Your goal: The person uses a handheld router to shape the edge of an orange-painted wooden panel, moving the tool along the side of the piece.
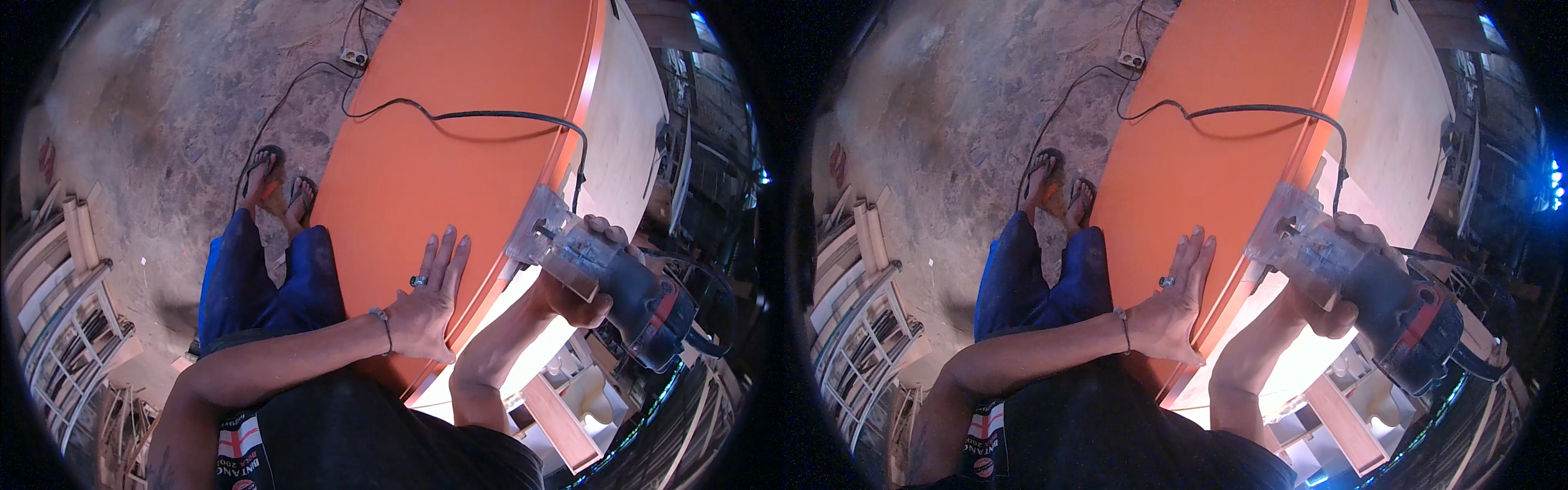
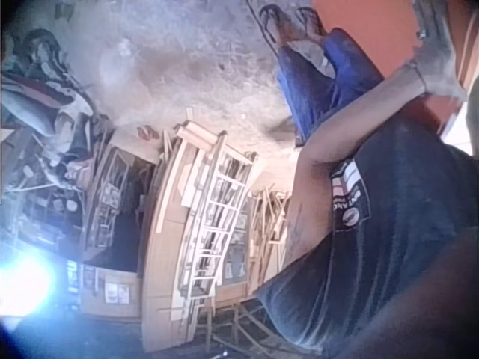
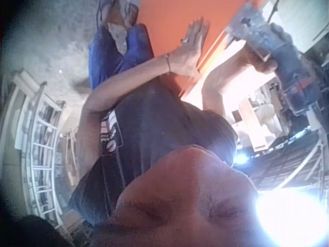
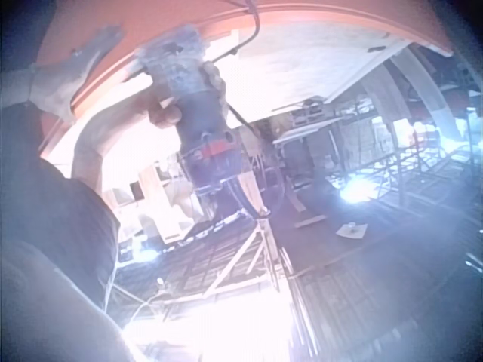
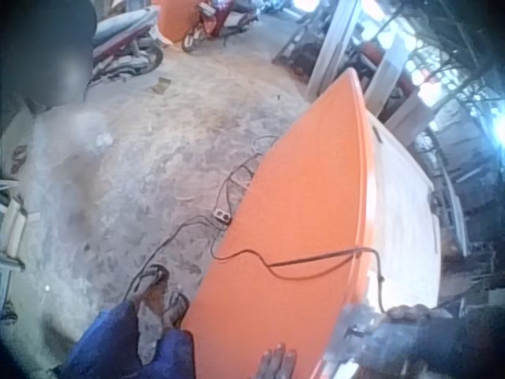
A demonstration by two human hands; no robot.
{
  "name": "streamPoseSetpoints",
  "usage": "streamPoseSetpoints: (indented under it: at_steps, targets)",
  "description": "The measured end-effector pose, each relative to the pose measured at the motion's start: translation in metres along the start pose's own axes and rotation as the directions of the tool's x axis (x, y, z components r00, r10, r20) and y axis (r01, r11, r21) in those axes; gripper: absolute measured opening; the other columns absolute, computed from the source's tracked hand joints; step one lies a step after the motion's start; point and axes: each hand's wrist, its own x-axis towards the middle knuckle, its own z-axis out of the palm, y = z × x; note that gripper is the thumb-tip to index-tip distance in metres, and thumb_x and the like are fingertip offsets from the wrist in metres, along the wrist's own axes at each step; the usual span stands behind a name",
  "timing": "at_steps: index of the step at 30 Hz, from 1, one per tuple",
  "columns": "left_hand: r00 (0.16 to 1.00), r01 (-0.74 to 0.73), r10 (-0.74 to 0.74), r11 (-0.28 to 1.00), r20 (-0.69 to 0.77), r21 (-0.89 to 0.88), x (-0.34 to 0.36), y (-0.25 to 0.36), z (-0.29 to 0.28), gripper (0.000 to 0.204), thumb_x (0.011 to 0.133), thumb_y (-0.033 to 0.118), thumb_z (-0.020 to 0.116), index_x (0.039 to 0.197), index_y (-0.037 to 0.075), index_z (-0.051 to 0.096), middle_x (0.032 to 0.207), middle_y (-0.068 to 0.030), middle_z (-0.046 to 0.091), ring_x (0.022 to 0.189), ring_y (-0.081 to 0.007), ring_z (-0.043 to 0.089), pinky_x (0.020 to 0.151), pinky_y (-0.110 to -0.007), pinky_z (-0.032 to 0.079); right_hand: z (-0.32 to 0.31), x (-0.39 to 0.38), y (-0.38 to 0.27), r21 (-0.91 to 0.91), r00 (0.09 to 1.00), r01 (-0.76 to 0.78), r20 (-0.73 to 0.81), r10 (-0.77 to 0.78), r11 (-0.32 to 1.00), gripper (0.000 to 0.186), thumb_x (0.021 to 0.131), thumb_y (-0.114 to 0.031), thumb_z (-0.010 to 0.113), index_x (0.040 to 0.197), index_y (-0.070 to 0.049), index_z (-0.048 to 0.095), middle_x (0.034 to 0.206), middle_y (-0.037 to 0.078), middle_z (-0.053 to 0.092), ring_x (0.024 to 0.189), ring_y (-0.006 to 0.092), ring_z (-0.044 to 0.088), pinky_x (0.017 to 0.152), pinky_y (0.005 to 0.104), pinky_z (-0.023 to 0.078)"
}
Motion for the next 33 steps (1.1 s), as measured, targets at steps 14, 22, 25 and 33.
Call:
streamPoseSetpoints:
  at_steps: [14,22,25,33]
  targets:
    - [0.998,0.056,-0.057,0.998,0.028,0.032,-0.001,0.002,-0.001,0.163,0.054,0.044,0.096,0.154,-0.003,-0.024,0.160,-0.0374,-0.021,0.149,-0.0568,-0.014,0.121,-0.067,0.008,-0.002,0.009,0.011,-0.036,0.997,0.019,-0.074,-0.021,0.999,0.076,0.080,-0.041,0.073,0.141,-0.007,0.042,0.124,0.027,0.060,0.111,0.0433,0.065,0.095,0.0524,0.057]
    - [0.999,0.053,-0.053,0.997,-0.004,-0.048,-0.004,0.002,0.000,0.164,0.052,0.039,0.098,0.156,0.001,-0.023,0.162,-0.0322,-0.023,0.150,-0.0534,-0.015,0.117,-0.072,0.016,-0.001,0.011,0.008,-0.013,0.999,0.000,-0.039,0.000,1.000,0.074,0.079,-0.036,0.075,0.140,-0.008,0.044,0.125,0.026,0.059,0.115,0.0425,0.063,0.099,0.0538,0.055]
    - [0.999,0.039,-0.040,0.999,-0.035,-0.029,-0.005,-0.003,0.005,0.164,0.052,0.039,0.098,0.156,0.001,-0.023,0.162,-0.0322,-0.023,0.151,-0.0540,-0.013,0.117,-0.072,0.016,-0.009,0.015,0.005,0.006,0.998,-0.019,-0.063,0.020,1.000,0.076,0.079,-0.037,0.075,0.139,-0.004,0.044,0.125,0.026,0.059,0.115,0.0427,0.063,0.100,0.0530,0.054]
    - [0.995,-0.080,0.077,0.996,-0.060,-0.045,-0.002,-0.009,0.010,0.167,0.052,0.040,0.099,0.154,0.002,-0.028,0.161,-0.0329,-0.026,0.149,-0.0553,-0.017,0.120,-0.068,0.009,0.007,0.025,0.000,-0.277,0.978,-0.107,-0.205,0.050,0.955,0.073,0.073,-0.038,0.070,0.132,-0.003,0.046,0.113,0.022,0.060,0.101,0.0381,0.064,0.090,0.0489,0.055]
